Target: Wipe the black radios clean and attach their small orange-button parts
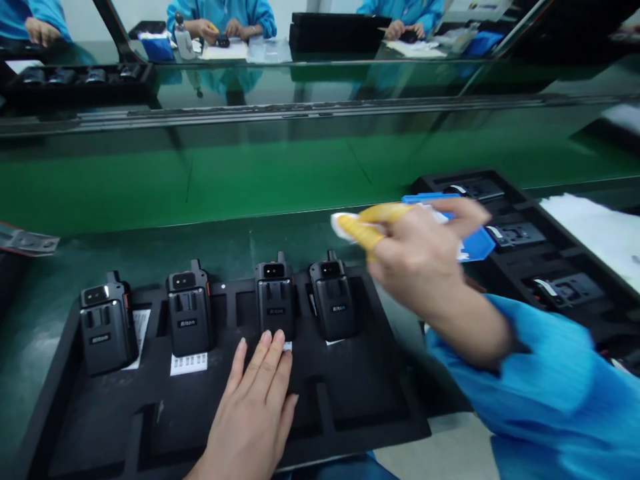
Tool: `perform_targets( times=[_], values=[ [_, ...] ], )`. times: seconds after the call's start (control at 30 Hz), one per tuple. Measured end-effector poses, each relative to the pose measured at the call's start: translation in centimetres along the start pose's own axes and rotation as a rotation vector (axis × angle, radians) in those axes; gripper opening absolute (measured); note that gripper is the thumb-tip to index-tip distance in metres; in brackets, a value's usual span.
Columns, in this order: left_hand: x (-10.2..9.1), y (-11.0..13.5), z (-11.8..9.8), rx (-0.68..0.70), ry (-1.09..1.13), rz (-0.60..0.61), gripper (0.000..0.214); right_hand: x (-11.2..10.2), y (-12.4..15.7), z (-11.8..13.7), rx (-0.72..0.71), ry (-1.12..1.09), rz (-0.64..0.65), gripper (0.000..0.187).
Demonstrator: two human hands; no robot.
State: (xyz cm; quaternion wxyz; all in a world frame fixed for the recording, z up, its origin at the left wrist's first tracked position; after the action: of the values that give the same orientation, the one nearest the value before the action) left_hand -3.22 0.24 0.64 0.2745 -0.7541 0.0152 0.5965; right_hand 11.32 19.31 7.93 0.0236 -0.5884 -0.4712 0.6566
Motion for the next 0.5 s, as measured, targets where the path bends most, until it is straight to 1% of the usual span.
perform_targets(
  times=[0.03,0.07,0.1,0.13,0.17,0.2,0.27,0.3,0.37,0.43,0.5],
  values=[
    [0.0,0.0,0.0,0.005,0.002,-0.001,0.032,-0.5,0.5,-2.0,0.051,0.058,0.002,0.032],
    [0.0,0.0,0.0,0.009,0.002,0.003,0.032,-1.0,1.2,-3.7,0.077,0.131,-0.025,0.032],
    [-0.1,0.1,0.0,0.012,0.000,0.007,0.032,-1.3,1.9,-5.1,0.078,0.194,-0.015,0.035],
    [-0.1,0.1,0.1,0.016,-0.004,0.009,0.032,-1.6,2.7,-6.4,0.117,0.235,-0.012,0.041],
    [-0.1,0.1,0.1,0.021,-0.008,0.010,0.031,-1.5,3.5,-7.3,0.164,0.251,0.039,0.046],
    [-0.1,0.1,0.1,0.028,-0.012,0.014,0.031,-1.4,4.2,-7.9,0.204,0.249,0.057,0.050],
    [-0.2,0.2,0.1,0.046,-0.022,0.028,0.032,-1.0,5.3,-8.3,0.241,0.224,0.076,0.052],
    [-0.2,0.2,0.1,0.055,-0.027,0.035,0.032,-0.8,5.6,-8.3,0.220,0.219,0.051,0.051],
    [-0.1,0.2,0.1,0.060,-0.028,0.050,0.033,-0.4,5.8,-8.2,0.125,0.230,-0.047,0.046],
    [-0.1,0.2,0.1,0.043,-0.012,0.029,0.032,-0.3,5.6,-8.3,0.039,0.245,-0.142,0.041],
    [-0.2,0.1,0.1,0.024,0.008,0.001,0.031,-0.6,5.1,-8.3,0.013,0.247,-0.187,0.038]
  ],
)
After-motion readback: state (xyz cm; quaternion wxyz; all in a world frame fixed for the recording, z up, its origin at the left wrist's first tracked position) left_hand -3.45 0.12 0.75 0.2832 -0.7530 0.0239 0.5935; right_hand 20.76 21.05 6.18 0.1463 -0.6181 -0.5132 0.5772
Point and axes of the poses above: each hand's wrist, its own y-axis away from the middle knuckle, its own x-axis out of the palm, z = x × y, the point moved 4 cm from there along -y, towards the middle knuckle, and after that the axes turned 10 degrees about x, right-handed, at the moved point
